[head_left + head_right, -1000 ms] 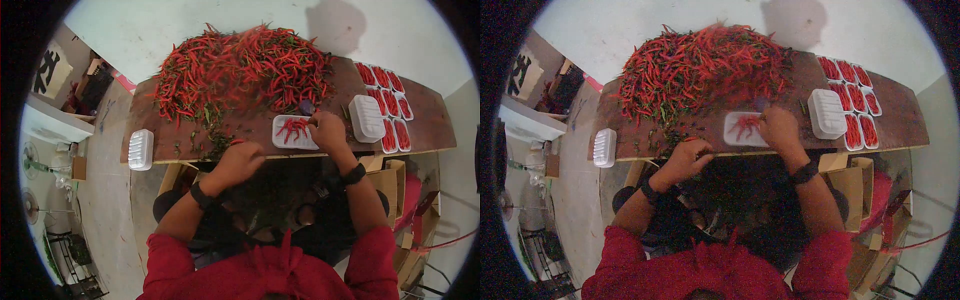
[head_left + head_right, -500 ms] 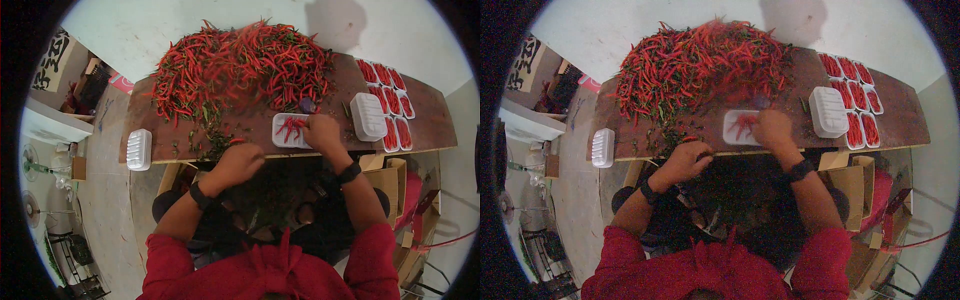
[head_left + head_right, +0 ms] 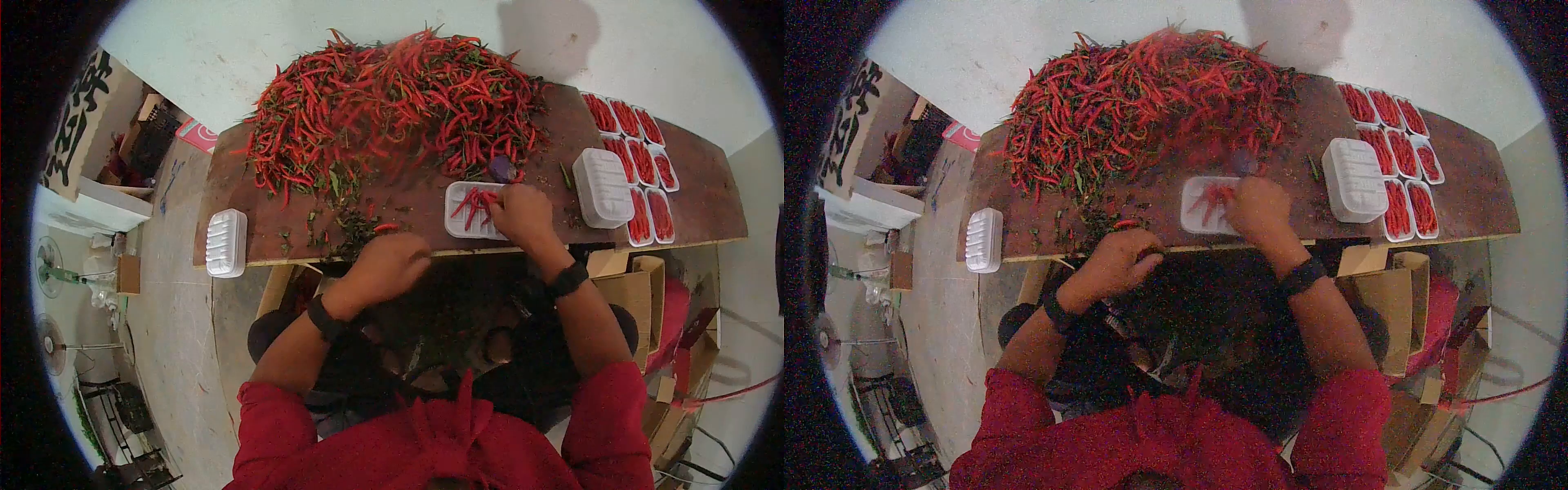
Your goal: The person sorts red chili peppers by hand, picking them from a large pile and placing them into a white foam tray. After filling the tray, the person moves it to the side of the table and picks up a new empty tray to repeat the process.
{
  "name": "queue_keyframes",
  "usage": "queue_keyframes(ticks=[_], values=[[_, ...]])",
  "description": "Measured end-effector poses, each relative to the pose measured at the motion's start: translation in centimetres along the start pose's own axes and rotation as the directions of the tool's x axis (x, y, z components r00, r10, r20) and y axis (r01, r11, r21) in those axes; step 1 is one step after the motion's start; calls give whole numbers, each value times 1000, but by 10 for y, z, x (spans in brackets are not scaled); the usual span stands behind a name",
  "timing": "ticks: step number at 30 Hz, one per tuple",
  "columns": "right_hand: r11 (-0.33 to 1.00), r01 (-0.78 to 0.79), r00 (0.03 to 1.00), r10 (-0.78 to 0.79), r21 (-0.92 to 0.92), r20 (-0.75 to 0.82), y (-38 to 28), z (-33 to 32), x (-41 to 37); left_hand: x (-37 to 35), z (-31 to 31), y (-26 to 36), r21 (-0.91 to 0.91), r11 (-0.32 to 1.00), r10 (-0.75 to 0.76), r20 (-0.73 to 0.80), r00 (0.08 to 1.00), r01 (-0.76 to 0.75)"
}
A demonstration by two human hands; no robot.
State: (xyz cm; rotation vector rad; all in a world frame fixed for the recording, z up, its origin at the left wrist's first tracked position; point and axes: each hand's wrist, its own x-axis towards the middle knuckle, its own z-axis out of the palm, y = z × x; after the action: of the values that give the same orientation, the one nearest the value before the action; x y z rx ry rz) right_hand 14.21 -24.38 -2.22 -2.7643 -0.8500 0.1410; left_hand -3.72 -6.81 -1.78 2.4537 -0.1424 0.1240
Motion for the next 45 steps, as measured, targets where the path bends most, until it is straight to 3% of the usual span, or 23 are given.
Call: queue_keyframes(ticks=[14,17,19,20,21,24,26,28,33,36,39,41,42,44,45], values=[[1000,18,1000,-18,14,4,-2,-8,-3,2,-18,-7,62,996,-57,-16,998,58],[999,20,1000,-20,30,10,-3,-10,-4,3,-36,-14,47,994,-94,-139,986,101],[998,36,999,-36,60,5,-3,-11,-4,4,-53,-14,94,970,-193,-259,946,224],[999,11,1000,-11,41,12,-2,-11,-3,3,-58,-19,25,947,-301,-275,913,319],[1000,-14,1000,14,21,18,-3,-13,-3,2,-61,-22,28,946,-302,-278,912,322],[998,-1,1000,2,66,-9,-8,-25,-8,-1,-65,-34,56,938,-305,-341,889,343],[997,16,999,-14,69,-29,-8,-23,-9,-2,-55,-49,215,947,-178,-274,945,241],[997,29,999,-26,71,-47,-8,-20,-11,-3,-44,-51,264,938,-162,-233,959,223],[957,242,969,-232,161,-80,-21,-23,-29,-1,-21,-50,360,926,-54,-183,982,118],[947,271,963,-266,173,-54,-24,-13,-35,3,-20,-44,367,922,-55,-194,980,125],[909,328,944,-326,257,-54,-32,-17,-46,8,-29,-30,298,945,-91,-159,983,136],[865,373,924,-380,335,-47,-32,-10,-46,11,-32,-12,-54,918,-396,-86,914,392],[812,415,899,-436,410,-44,-33,-7,-47,12,-30,-11,-53,919,-395,-85,915,391],[814,352,914,-406,463,20,-38,-3,-49,12,-27,-8,-461,786,-437,59,898,413],[812,286,922,-378,509,86,-41,-2,-50,12,-26,-6,-460,786,-436,60,898,413]])
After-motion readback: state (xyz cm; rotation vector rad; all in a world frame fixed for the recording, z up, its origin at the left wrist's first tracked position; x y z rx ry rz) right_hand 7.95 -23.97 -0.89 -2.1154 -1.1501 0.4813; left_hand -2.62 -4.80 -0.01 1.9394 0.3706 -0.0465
